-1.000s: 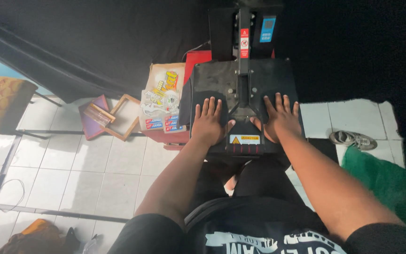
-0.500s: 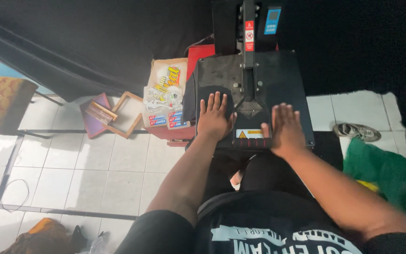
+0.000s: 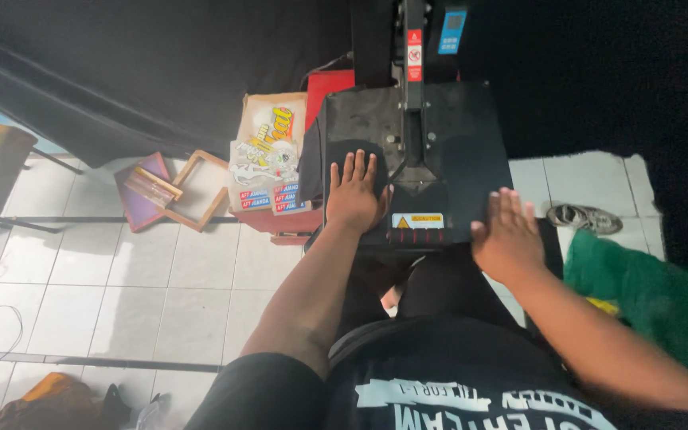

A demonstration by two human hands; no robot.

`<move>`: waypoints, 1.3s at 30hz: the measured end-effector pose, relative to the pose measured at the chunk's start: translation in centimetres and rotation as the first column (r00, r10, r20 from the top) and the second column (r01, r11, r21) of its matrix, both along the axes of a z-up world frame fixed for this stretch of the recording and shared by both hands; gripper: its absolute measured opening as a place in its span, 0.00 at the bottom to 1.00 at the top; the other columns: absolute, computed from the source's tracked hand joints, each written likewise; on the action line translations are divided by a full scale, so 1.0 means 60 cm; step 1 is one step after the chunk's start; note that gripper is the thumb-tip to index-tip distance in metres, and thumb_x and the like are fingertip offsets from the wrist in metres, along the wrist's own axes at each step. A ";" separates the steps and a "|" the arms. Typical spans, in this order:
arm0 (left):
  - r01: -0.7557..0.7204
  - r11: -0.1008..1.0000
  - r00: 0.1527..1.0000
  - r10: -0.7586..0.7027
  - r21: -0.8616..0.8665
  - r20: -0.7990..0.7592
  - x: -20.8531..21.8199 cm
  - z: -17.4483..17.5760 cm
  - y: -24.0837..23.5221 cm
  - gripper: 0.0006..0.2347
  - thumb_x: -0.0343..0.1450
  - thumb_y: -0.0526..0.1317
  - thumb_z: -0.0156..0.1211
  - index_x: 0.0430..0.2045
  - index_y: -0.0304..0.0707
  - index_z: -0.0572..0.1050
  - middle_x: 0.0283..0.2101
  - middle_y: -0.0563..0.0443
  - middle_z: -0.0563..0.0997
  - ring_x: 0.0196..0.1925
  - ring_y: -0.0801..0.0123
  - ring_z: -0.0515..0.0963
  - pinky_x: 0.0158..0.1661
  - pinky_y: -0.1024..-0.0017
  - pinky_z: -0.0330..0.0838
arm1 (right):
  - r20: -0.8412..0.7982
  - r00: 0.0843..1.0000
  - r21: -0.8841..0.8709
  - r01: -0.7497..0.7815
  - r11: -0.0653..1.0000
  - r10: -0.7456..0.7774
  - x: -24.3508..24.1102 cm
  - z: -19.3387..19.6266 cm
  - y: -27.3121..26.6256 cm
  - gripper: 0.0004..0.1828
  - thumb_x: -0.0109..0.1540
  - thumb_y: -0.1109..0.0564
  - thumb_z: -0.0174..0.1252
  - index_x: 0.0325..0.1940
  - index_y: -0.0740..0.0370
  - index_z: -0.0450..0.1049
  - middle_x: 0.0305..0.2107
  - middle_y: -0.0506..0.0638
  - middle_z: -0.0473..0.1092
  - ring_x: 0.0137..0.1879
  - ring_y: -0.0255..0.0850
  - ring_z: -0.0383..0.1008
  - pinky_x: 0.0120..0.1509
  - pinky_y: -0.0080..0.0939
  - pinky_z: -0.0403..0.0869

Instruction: The person operates a heat press machine to apply a design onto a black t-shirt. They repeatedly lower the press, hold it down, and then lift it to check the transfer of the 'KELOMPOK TANI' logo onto the garment.

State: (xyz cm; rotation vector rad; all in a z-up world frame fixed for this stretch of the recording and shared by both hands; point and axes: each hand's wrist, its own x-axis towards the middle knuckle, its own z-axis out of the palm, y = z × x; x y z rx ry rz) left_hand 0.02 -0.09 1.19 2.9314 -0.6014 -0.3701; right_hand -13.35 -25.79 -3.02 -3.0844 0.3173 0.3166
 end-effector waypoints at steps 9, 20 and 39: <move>-0.012 1.000 1.000 0.012 0.001 -0.003 0.003 0.009 -0.003 0.32 0.77 0.57 0.31 0.76 0.42 0.47 0.80 0.43 0.47 0.82 0.54 0.42 0.75 0.47 0.30 | 0.030 0.915 -0.032 -0.402 0.915 0.403 0.010 0.054 0.044 0.35 0.68 0.42 0.37 0.79 0.56 0.52 0.75 0.55 0.54 0.82 0.48 0.49 0.84 0.54 0.48; -0.021 1.000 1.000 0.021 0.016 -0.014 0.003 0.016 -0.005 0.33 0.76 0.59 0.31 0.76 0.43 0.47 0.80 0.45 0.47 0.82 0.55 0.42 0.76 0.48 0.31 | 0.277 0.773 -0.053 -0.580 0.813 0.570 -0.009 -0.026 0.047 0.35 0.70 0.38 0.39 0.75 0.61 0.59 0.75 0.59 0.53 0.80 0.53 0.50 0.83 0.55 0.50; -0.008 1.000 0.999 0.008 0.019 0.035 0.007 -0.017 -0.004 0.32 0.77 0.59 0.31 0.76 0.40 0.49 0.79 0.44 0.49 0.81 0.55 0.44 0.76 0.48 0.33 | 0.311 0.917 0.043 -0.278 0.960 0.251 0.100 -0.009 0.010 0.35 0.68 0.45 0.45 0.81 0.44 0.55 0.75 0.57 0.55 0.80 0.59 0.51 0.80 0.67 0.54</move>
